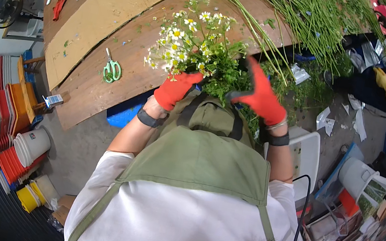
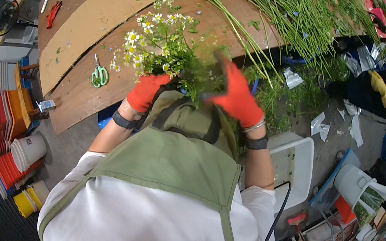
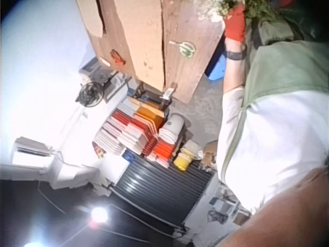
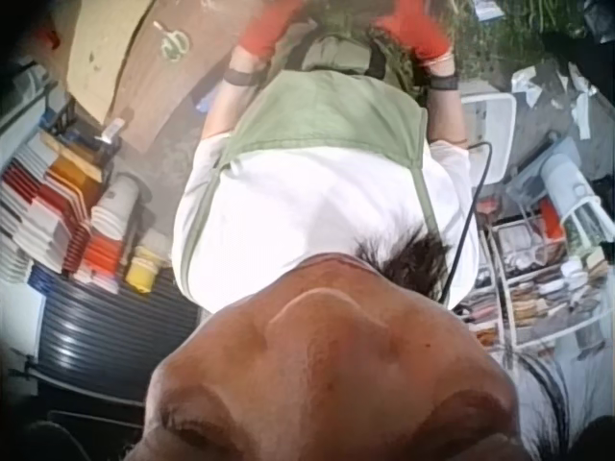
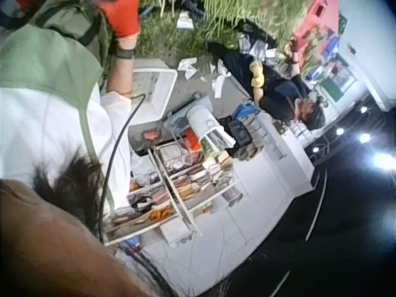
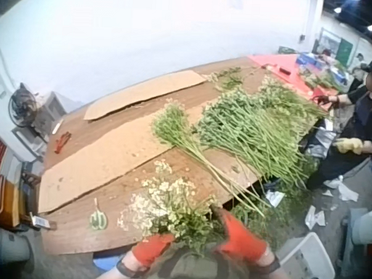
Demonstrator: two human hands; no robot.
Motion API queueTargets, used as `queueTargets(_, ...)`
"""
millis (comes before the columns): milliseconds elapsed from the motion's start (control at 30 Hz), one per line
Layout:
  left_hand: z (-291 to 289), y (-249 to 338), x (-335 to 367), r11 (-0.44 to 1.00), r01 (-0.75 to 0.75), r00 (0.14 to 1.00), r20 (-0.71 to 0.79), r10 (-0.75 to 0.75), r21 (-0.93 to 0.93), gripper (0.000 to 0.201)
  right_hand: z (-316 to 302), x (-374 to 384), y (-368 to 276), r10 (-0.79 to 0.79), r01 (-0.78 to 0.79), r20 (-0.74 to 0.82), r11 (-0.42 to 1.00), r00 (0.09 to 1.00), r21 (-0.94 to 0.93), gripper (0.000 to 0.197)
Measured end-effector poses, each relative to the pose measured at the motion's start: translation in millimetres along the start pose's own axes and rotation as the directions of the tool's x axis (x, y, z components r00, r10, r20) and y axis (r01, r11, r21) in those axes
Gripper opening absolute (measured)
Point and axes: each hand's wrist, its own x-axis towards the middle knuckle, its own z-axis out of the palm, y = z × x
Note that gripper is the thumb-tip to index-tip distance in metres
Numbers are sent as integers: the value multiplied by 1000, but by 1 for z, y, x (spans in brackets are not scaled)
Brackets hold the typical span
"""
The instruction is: The recorder prepares a bouquet of chamomile flowers, places them in a paper sleeve, and trims the stems.
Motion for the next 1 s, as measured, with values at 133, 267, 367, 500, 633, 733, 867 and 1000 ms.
queueTargets(133, -45, 10, 21, 958, 121, 979, 130, -159, 261, 44, 53, -40, 74, 307, -320, 236, 947, 922, 20, 100)
queueTargets(267, -79, 3, 35, 995, 4, 954, -298, -34, -101, 42, 52, -60, 77, 344, -417, 267, 859, 900, 298, 92)
queueTargets(367, -77, 0, 36, 992, -36, 918, -397, -16, -123, 39, 43, -78, 59, 315, -353, 171, 892, 933, 283, 79)
queueTargets(500, -85, 18, 43, 1000, -6, 947, -320, -3, -26, 44, 14, -29, -15, 336, -261, -184, 904, 924, 339, 66)
queueTargets(633, -63, 19, 48, 995, 21, 951, -310, 11, 99, 37, -3, 37, -103, -276, 232, -348, 959, 896, -165, 43)
queueTargets(733, -54, 26, 51, 982, -31, 940, -330, 92, 187, 36, 3, 65, -123, -414, 301, -289, 882, 864, -363, 40)
queueTargets(867, -61, 48, 46, 998, 42, 991, -127, -36, 42, 42, 15, 80, -113, -490, 254, -258, 752, 833, -609, 38)
queueTargets(1000, -40, 50, 51, 951, -33, 916, -389, -94, -308, 36, 11, 90, -101, -479, 275, -214, 755, 851, -596, 29)
